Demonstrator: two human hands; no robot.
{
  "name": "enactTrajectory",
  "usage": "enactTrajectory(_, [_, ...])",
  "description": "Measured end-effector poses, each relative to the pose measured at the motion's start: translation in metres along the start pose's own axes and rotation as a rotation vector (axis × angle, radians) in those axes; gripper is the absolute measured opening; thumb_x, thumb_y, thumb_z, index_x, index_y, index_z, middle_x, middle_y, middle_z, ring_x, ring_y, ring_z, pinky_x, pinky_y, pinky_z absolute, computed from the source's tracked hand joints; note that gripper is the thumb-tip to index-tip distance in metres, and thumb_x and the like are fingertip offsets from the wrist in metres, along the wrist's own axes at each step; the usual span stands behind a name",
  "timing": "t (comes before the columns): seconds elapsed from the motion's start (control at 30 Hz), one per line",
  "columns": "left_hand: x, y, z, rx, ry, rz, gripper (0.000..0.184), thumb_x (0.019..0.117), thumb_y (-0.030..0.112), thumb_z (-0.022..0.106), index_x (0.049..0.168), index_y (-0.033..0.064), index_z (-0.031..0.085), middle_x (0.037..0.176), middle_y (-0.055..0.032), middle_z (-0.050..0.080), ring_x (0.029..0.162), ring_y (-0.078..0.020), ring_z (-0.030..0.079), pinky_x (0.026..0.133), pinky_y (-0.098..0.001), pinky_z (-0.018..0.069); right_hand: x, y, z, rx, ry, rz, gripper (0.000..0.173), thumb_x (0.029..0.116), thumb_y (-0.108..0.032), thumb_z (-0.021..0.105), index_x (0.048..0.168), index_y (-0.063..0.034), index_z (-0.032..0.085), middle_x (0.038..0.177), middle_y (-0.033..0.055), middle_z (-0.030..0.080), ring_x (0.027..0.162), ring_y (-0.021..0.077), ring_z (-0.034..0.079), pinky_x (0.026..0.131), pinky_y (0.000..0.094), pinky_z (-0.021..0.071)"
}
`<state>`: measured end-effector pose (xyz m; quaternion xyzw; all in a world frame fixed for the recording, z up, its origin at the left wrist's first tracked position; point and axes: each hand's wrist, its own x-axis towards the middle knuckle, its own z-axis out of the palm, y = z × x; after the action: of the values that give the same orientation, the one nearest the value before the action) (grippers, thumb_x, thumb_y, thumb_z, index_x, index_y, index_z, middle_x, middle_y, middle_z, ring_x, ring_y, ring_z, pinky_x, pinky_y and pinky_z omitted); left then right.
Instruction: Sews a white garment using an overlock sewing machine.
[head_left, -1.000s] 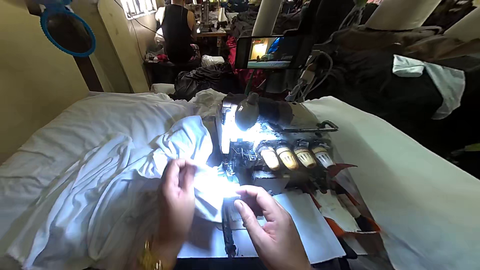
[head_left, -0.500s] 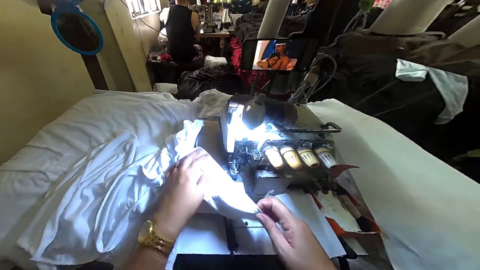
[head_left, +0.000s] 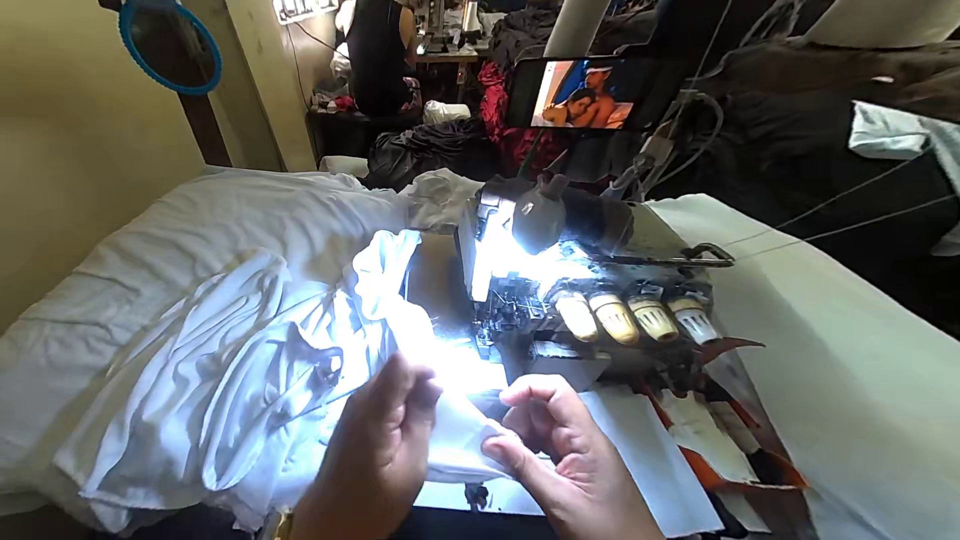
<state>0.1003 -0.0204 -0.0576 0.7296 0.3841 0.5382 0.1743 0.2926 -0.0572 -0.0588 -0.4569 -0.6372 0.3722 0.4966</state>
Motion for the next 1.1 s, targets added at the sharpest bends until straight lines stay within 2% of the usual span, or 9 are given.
enactTrajectory(0.13, [0.043, -0.018, 0.015, 0.586, -0.246, 0.060, 0.017, 0.0979, 0.025, 0.058, 0.093, 0.0159, 0.072, 0.080, -0.0001, 0.061, 0.067, -0.0152, 0.064, 0.055, -0.0337, 0.0550, -0.004, 0.013, 0.006, -0.170, 0.064, -0.019, 0.027, 0.0925, -0.007, 0.071, 0.117, 0.0010, 0.062, 0.084, 0.0008, 0.068, 0.071, 0.0025, 0.063, 0.066, 0.0183, 0.0555])
enactTrajectory(0.23, [0.067, -0.025, 0.036, 0.619, -0.457, -0.136, 0.019, 0.1007, 0.025, 0.062, 0.098, 0.0087, 0.070, 0.095, -0.0096, 0.065, 0.089, -0.0280, 0.067, 0.076, -0.0485, 0.0567, -0.002, 0.031, 0.007, -0.418, 0.133, -0.090, 0.027, 0.0969, -0.012, 0.064, 0.121, -0.0048, 0.073, 0.108, 0.0052, 0.076, 0.095, 0.0084, 0.071, 0.087, 0.0250, 0.0584])
enactTrajectory(0.37, [0.079, -0.030, 0.051, 0.649, -0.390, -0.139, 0.019, 0.0915, 0.018, 0.068, 0.105, 0.0053, 0.072, 0.110, -0.0132, 0.066, 0.106, -0.0338, 0.064, 0.088, -0.0556, 0.0508, 0.001, 0.040, 0.011, -0.526, 0.222, -0.117, 0.029, 0.0991, -0.018, 0.058, 0.122, -0.0101, 0.074, 0.106, 0.0006, 0.076, 0.091, 0.0063, 0.071, 0.083, 0.0234, 0.0587])
enactTrajectory(0.53, [0.032, -0.021, 0.044, 0.592, -0.099, 0.174, 0.019, 0.0968, 0.023, 0.061, 0.101, 0.0119, 0.075, 0.107, -0.0064, 0.072, 0.102, -0.0232, 0.070, 0.086, -0.0428, 0.0575, -0.014, 0.028, -0.001, -0.540, 0.171, -0.078, 0.031, 0.0974, -0.012, 0.064, 0.126, -0.0023, 0.071, 0.100, 0.0090, 0.074, 0.084, 0.0145, 0.070, 0.078, 0.0294, 0.0592])
enactTrajectory(0.63, [-0.007, -0.018, 0.036, 0.529, -0.164, 0.261, 0.029, 0.1023, 0.032, 0.054, 0.114, 0.0191, 0.077, 0.115, -0.0024, 0.076, 0.103, -0.0176, 0.072, 0.089, -0.0395, 0.0543, -0.031, 0.026, -0.029, -0.777, 0.222, 0.025, 0.033, 0.0938, -0.017, 0.069, 0.122, 0.0006, 0.070, 0.096, 0.0172, 0.070, 0.078, 0.0286, 0.068, 0.068, 0.0421, 0.0581])
enactTrajectory(0.77, [-0.020, -0.040, 0.028, 0.475, -0.231, 0.290, 0.029, 0.1046, 0.035, 0.051, 0.124, 0.0304, 0.072, 0.127, -0.0004, 0.072, 0.117, -0.0182, 0.067, 0.102, -0.0432, 0.0507, -0.043, 0.040, -0.046, -0.979, 0.171, 0.231, 0.033, 0.0879, -0.014, 0.074, 0.114, 0.0068, 0.069, 0.101, 0.0301, 0.067, 0.091, 0.0485, 0.068, 0.077, 0.0602, 0.0566])
enactTrajectory(0.87, [-0.017, -0.045, 0.025, 0.445, -0.251, 0.279, 0.029, 0.1033, 0.038, 0.052, 0.125, 0.0326, 0.071, 0.128, 0.0008, 0.070, 0.120, -0.0179, 0.065, 0.102, -0.0436, 0.0503, -0.045, 0.053, -0.050, -0.988, 0.244, 0.142, 0.014, 0.0910, -0.008, 0.066, 0.097, 0.0029, 0.073, 0.087, 0.0221, 0.068, 0.078, 0.0395, 0.070, 0.069, 0.0529, 0.0586])
enactTrajectory(1.0, [-0.026, -0.037, 0.016, 0.374, -0.248, 0.236, 0.030, 0.1033, 0.038, 0.055, 0.123, 0.0246, 0.072, 0.132, -0.0034, 0.069, 0.125, -0.0217, 0.064, 0.111, -0.0511, 0.0459, -0.041, 0.049, -0.066, -0.791, 0.235, 0.251, 0.017, 0.0975, -0.010, 0.060, 0.099, 0.0021, 0.072, 0.086, 0.0176, 0.070, 0.076, 0.0314, 0.069, 0.071, 0.0515, 0.0563])
enactTrajectory(1.1, [-0.044, -0.012, 0.008, 0.162, -0.113, 0.125, 0.020, 0.1038, 0.031, 0.058, 0.116, 0.0205, 0.071, 0.123, -0.0021, 0.069, 0.122, -0.0136, 0.061, 0.106, -0.0344, 0.0480, -0.040, 0.038, -0.080, -0.647, 0.308, 0.257, 0.021, 0.1005, -0.011, 0.057, 0.105, 0.0057, 0.069, 0.089, 0.0172, 0.070, 0.079, 0.0243, 0.068, 0.075, 0.0453, 0.0569])
